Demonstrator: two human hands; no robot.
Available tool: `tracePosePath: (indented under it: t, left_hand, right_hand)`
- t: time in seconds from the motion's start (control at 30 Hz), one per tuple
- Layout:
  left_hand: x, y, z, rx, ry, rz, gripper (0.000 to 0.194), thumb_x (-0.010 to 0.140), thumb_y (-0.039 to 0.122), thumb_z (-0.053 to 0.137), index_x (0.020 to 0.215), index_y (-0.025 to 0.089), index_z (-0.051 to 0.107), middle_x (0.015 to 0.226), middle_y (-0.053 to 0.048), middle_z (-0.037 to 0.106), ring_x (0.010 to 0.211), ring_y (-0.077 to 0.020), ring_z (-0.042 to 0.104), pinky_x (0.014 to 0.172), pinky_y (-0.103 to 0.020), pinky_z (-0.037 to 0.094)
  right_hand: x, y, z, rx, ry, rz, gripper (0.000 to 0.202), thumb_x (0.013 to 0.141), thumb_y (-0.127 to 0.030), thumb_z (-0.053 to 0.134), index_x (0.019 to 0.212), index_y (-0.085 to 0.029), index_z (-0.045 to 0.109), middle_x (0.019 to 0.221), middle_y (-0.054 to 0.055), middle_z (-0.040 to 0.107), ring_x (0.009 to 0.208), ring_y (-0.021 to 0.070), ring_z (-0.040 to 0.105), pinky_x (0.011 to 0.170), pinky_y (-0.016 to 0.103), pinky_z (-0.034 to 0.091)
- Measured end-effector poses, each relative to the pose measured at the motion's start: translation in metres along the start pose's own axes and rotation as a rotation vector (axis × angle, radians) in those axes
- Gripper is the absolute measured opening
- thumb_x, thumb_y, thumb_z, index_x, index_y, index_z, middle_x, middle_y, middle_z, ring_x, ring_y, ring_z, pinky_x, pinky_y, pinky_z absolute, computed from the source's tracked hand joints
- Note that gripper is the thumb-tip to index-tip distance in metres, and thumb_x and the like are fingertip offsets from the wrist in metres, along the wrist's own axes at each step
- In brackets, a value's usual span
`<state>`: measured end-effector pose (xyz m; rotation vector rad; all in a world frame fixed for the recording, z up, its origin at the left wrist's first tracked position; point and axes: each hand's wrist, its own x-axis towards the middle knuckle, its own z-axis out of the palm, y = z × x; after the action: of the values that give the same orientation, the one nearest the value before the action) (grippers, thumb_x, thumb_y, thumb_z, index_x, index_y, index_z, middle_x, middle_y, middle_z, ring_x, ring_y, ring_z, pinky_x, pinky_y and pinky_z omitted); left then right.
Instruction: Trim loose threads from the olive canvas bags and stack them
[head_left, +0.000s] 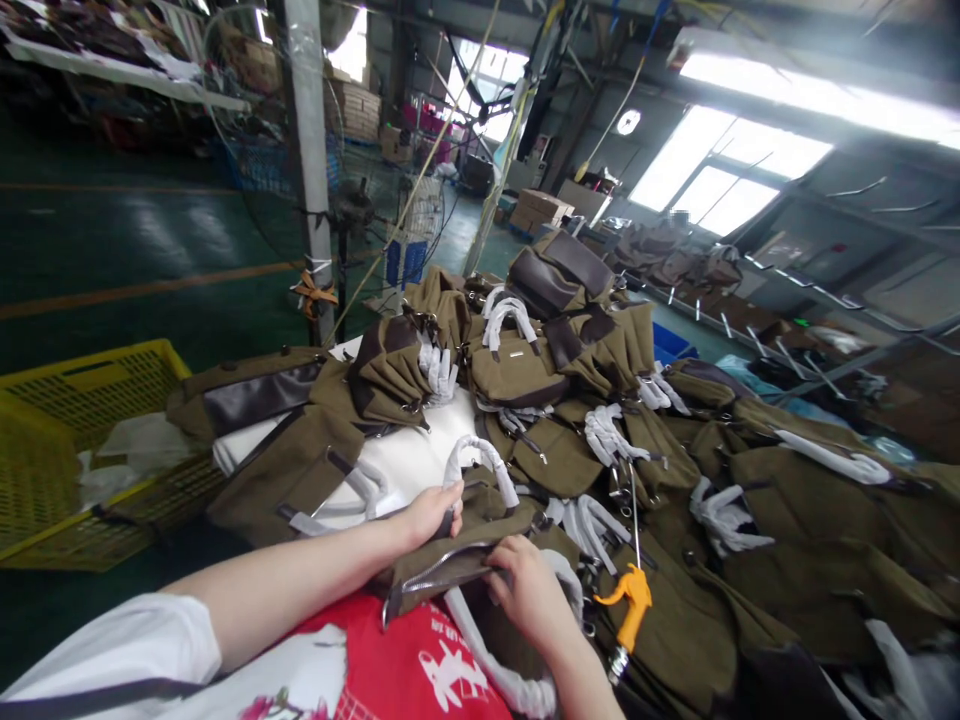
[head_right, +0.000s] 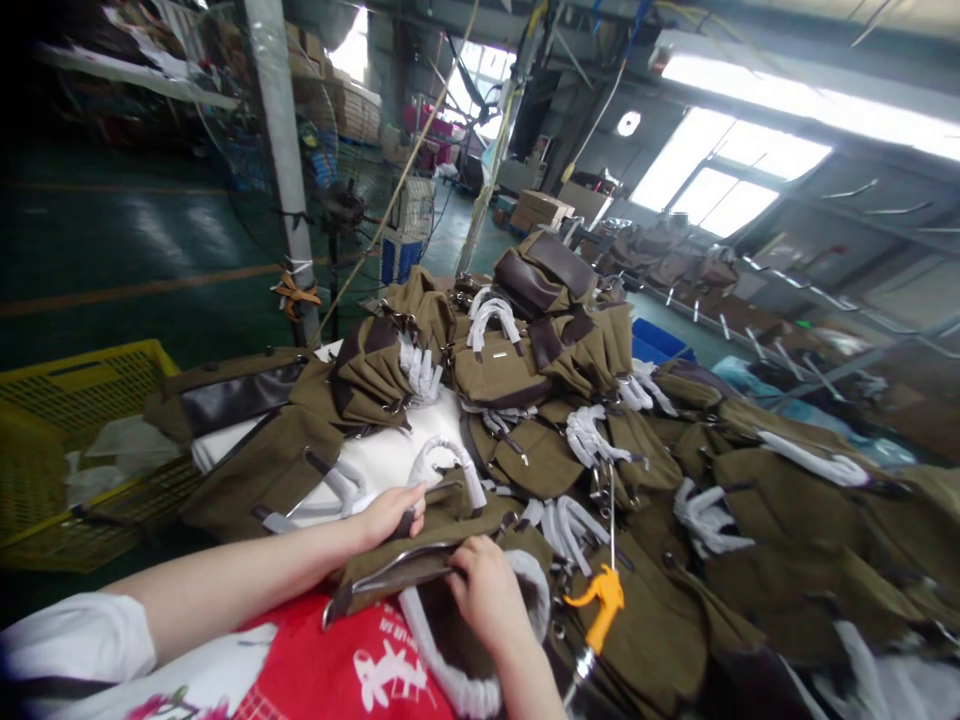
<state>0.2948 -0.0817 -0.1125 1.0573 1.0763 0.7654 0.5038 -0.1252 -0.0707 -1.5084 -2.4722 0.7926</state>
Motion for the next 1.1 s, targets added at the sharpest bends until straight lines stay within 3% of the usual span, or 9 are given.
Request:
tracePosePath:
  t: [0.17,0.27,0.33,0.47,0.57,0.77,0.93,1.03,1.1]
  left_hand:
    - [-0.009,0.023,-0.024,0.588,-0.117,0.137,0.050,0.049,0.053,0.086,0.085,0.023,0.070,0.073,0.001,0.068,0.065,-0.0191,0.057,0.064,-0.029,0.040]
    - [-0.007,0.035,-0.049,0.960,0.017,0.207,0.035,0.061,0.033,0.080,0.095,0.028,0.073,0.082,-0.003,0.073,0.077,-0.0265,0.066,0.069,-0.031,0.044]
    - [0.001,0.043,-0.070,1.053,0.174,0.174,0.024,0.070,0.024,0.070,0.094,0.027,0.073,0.085,-0.005,0.075,0.086,-0.0284,0.069,0.076,-0.032,0.046]
    - [0.013,0.061,-0.107,1.040,0.457,0.133,0.038,0.081,0.019,0.053,0.115,0.024,0.068,0.107,-0.007,0.076,0.100,-0.0251,0.070,0.084,-0.030,0.049]
    - [0.002,0.067,-0.110,0.945,0.448,0.247,0.046,0.077,0.015,0.052,0.120,0.023,0.066,0.115,-0.003,0.075,0.103,-0.0212,0.069,0.087,-0.027,0.051]
    - [-0.032,0.051,-0.085,0.950,0.308,0.351,0.049,0.078,0.016,0.051,0.124,0.025,0.065,0.118,-0.001,0.074,0.105,-0.0228,0.070,0.094,-0.031,0.051]
    - [-0.035,0.035,-0.092,0.900,0.376,0.281,0.050,0.078,0.016,0.050,0.125,0.026,0.064,0.118,-0.001,0.074,0.105,-0.0219,0.070,0.091,-0.030,0.052]
    - [-0.041,0.031,-0.104,0.900,0.438,0.243,0.050,0.079,0.018,0.050,0.126,0.026,0.063,0.103,0.000,0.076,0.093,-0.0203,0.071,0.081,-0.028,0.052]
    - [-0.048,0.030,-0.114,0.923,0.485,0.222,0.047,0.080,0.021,0.050,0.125,0.025,0.063,0.081,0.002,0.072,0.075,-0.0186,0.068,0.068,-0.026,0.049]
  right_hand:
    - [0.014,0.003,0.013,-0.053,0.116,-0.060,0.013,0.089,-0.013,0.057,0.088,-0.020,0.067,0.106,0.006,0.070,0.105,0.0228,0.061,0.097,0.039,0.049]
    - [0.015,-0.005,0.010,-0.060,0.186,-0.161,0.014,0.089,-0.011,0.056,0.094,-0.019,0.066,0.124,0.009,0.068,0.120,0.0240,0.058,0.112,0.048,0.041]
    - [0.013,-0.013,0.008,-0.094,0.145,-0.204,0.015,0.090,-0.011,0.053,0.094,-0.019,0.065,0.111,0.007,0.073,0.108,0.0213,0.064,0.117,0.051,0.037]
    - [0.011,-0.027,0.010,-0.172,0.042,-0.214,0.013,0.090,-0.013,0.053,0.083,-0.019,0.062,0.079,0.001,0.070,0.083,0.0167,0.066,0.115,0.042,0.039]
    - [0.016,-0.031,0.005,-0.150,0.008,-0.213,0.012,0.088,-0.014,0.057,0.079,-0.020,0.062,0.078,0.001,0.070,0.083,0.0180,0.066,0.101,0.038,0.048]
    - [0.008,-0.061,-0.065,0.182,0.210,-0.251,0.021,0.089,-0.026,0.064,0.109,-0.025,0.066,0.114,0.006,0.073,0.108,0.0202,0.065,0.096,0.036,0.052]
    - [-0.004,-0.066,-0.126,0.208,0.477,-0.440,0.013,0.091,-0.022,0.059,0.100,-0.026,0.068,0.101,0.003,0.075,0.098,0.0161,0.067,0.091,0.032,0.053]
    - [0.004,-0.007,-0.121,0.087,0.634,-0.094,0.015,0.092,-0.032,0.057,0.098,-0.024,0.069,0.105,0.004,0.075,0.103,0.0179,0.067,0.096,0.033,0.051]
    - [0.004,0.053,-0.105,0.077,0.557,0.387,0.026,0.093,-0.039,0.054,0.111,-0.025,0.066,0.118,0.003,0.071,0.112,0.0164,0.064,0.104,0.029,0.048]
